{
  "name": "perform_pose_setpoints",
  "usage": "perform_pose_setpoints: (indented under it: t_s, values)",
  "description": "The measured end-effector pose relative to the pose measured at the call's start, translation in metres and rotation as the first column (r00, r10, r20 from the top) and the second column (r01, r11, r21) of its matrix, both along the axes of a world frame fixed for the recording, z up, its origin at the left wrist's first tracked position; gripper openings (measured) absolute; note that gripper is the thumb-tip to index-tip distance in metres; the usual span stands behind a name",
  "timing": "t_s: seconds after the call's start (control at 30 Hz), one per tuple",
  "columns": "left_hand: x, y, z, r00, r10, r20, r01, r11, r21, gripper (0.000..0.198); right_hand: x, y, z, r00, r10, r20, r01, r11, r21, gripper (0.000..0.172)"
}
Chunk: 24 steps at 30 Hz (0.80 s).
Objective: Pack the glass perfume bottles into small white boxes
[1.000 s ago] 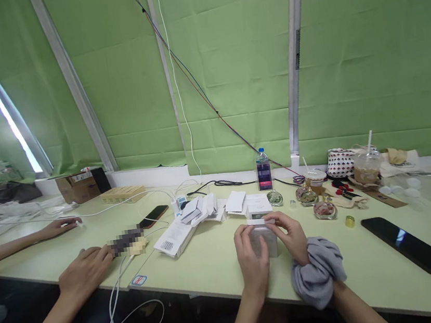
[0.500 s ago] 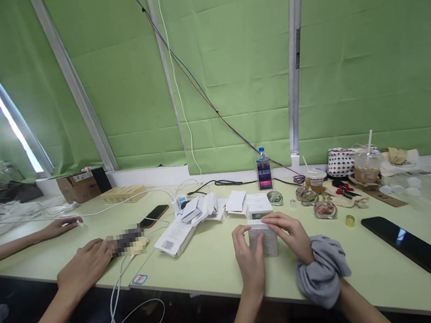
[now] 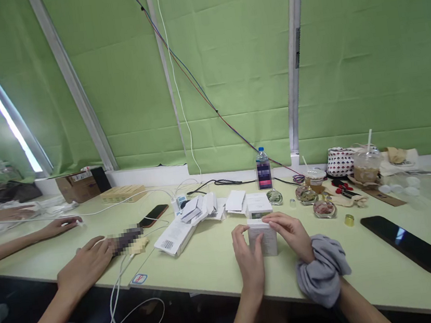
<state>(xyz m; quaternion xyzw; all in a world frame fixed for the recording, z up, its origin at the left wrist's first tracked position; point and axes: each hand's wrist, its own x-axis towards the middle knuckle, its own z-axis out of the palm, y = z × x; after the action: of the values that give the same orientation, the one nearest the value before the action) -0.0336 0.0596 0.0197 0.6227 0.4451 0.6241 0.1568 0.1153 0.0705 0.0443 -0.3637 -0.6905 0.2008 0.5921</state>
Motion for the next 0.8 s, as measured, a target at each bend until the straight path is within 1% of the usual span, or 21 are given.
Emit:
perform_pose_setpoints:
  t_s: [0.13,0.27,0.5,0.63,0.8]
  values:
    - [-0.0006,-0.0006,-0.0002,1.000,0.009,0.008,-0.009,1.000,0.005,0.025,0.0006,-0.0003,-0.0008,1.000,0.001,0.026,-0.002,1.000,0.014,0.025]
    - [-0.0009,-0.0010,0.0012,0.999,-0.006,-0.052,0.008,0.999,0.039,0.023,0.0013,-0.0006,-0.0020,0.999,0.004,0.045,-0.006,0.999,0.035,0.024]
    - [0.0000,0.0004,-0.0023,0.994,-0.008,-0.106,0.012,0.999,0.041,0.021,0.0010,-0.0004,-0.0031,0.994,-0.025,0.106,0.015,0.996,0.089,0.023]
    - [0.0003,0.0019,-0.0021,0.992,-0.027,-0.120,0.030,0.999,0.026,0.019,0.0006,-0.0009,-0.0050,0.977,-0.103,0.188,0.067,0.980,0.186,0.024]
    - [0.0007,0.0040,0.0003,0.991,-0.130,-0.033,0.128,0.991,-0.035,0.023,-0.0001,-0.0048,-0.0076,0.932,-0.249,0.263,0.153,0.928,0.339,0.031]
